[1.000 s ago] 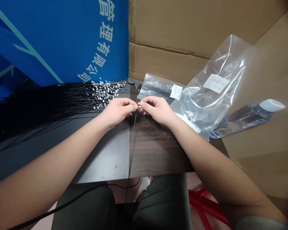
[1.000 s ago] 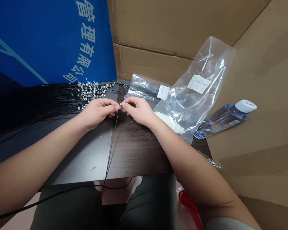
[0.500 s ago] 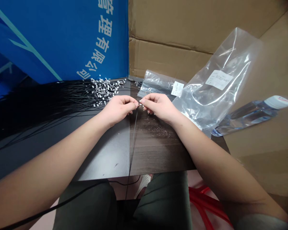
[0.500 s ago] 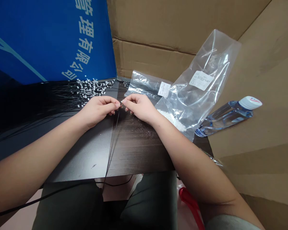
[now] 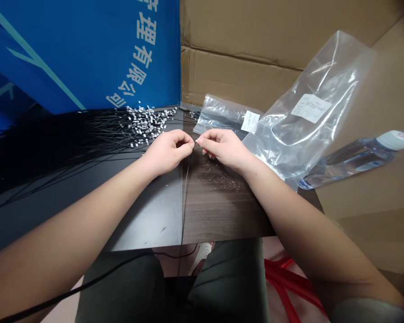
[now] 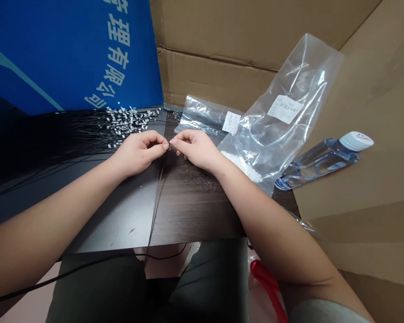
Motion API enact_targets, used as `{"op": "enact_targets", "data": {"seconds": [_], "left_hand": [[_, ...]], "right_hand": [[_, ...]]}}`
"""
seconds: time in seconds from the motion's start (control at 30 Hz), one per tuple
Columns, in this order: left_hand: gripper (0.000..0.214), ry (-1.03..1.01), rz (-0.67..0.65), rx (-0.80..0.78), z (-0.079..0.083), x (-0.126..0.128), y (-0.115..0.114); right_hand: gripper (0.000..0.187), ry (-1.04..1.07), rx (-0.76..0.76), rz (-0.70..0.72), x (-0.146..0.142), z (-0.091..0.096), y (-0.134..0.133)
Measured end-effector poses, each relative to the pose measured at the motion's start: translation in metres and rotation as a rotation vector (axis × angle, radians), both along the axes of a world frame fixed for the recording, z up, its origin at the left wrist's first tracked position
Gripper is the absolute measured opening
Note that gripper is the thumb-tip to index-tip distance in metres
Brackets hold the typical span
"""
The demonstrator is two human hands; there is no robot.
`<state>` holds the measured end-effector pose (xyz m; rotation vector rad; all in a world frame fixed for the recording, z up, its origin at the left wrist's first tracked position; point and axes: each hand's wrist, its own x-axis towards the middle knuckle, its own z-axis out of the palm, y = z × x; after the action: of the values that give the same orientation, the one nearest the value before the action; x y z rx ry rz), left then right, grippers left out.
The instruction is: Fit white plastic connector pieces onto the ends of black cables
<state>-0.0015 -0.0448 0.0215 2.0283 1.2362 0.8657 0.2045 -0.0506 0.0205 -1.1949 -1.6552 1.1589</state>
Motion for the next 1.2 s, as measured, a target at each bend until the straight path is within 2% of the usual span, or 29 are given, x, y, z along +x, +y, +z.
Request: {"op": "enact_targets", "data": {"seconds": [0.6,1.2], "left_hand": [[0.021,0.053,0.013,0.057,0.0032,0.0012,-0.0019],[0.026,0.036,0.042,0.009,0.0019,0.0018,-0.0020]], "right_hand": [[0.014,-0.108,0.116,0.038,0.0013,0.0000,0.0002],[0.014,-0.167,0.180,0.031,-0.0002,0.0018,-0.0010]]}}
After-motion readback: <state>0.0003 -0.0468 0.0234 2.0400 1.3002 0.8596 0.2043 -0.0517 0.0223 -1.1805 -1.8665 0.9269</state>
